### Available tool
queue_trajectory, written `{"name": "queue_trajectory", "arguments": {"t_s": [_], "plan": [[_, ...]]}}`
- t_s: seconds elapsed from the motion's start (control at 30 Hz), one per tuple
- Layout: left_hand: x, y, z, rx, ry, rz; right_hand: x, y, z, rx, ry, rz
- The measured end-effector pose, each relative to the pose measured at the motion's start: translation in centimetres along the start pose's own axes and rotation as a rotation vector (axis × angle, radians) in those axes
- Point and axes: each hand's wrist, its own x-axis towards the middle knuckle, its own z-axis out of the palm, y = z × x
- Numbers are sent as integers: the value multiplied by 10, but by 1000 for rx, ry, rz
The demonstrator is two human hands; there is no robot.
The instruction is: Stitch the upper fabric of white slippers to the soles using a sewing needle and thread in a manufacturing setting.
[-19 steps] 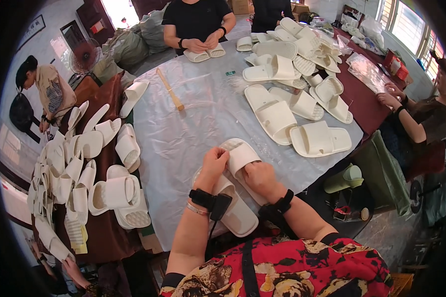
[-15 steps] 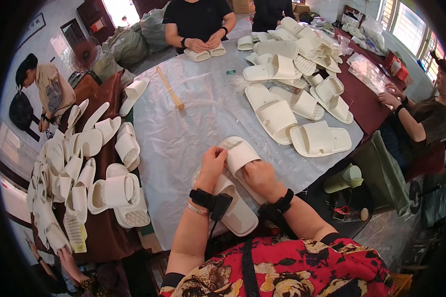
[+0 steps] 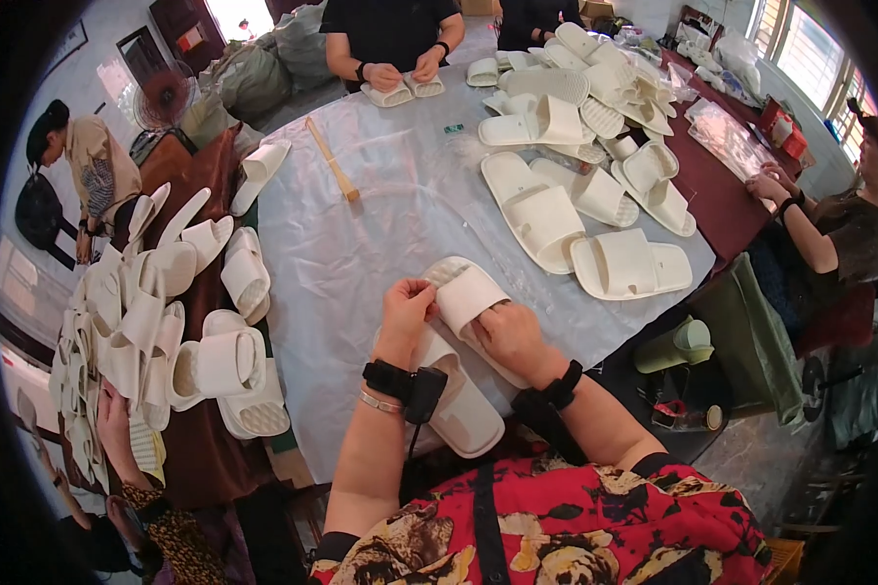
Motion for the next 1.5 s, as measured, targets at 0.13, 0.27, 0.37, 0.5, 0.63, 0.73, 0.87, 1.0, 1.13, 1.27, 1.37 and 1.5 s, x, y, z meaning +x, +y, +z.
{"name": "queue_trajectory", "arguments": {"t_s": [0.13,0.27,0.37,0.5,0.63,0.73,0.87,1.0,1.13,1.27,1.37,1.5], "plan": [[-2,4,-1,-15,-31,-27,-2,12,0,10,-53,-28],[-8,5,1,-29,19,-3,-1,10,-5,47,-47,-43],[-20,16,9,-108,126,70,-1,9,-10,63,-40,-48],[-43,22,16,14,92,297,-3,11,-16,78,-108,5],[-61,13,21,15,91,404,0,-6,-38,126,-75,43],[-61,7,22,54,22,388,16,-20,-53,158,83,-42],[-58,4,22,22,-20,370,32,-21,-34,295,183,-173],[-58,3,22,-13,-16,345,29,-13,-17,281,59,-168],[-59,5,25,58,13,361,28,-8,-16,342,108,-165],[-57,-1,22,71,25,342,26,-7,-16,362,78,-149],[-58,0,23,-24,29,355,26,-7,-15,358,101,-148],[-56,-3,21,-88,102,397,24,-8,-16,404,117,-128]]}}
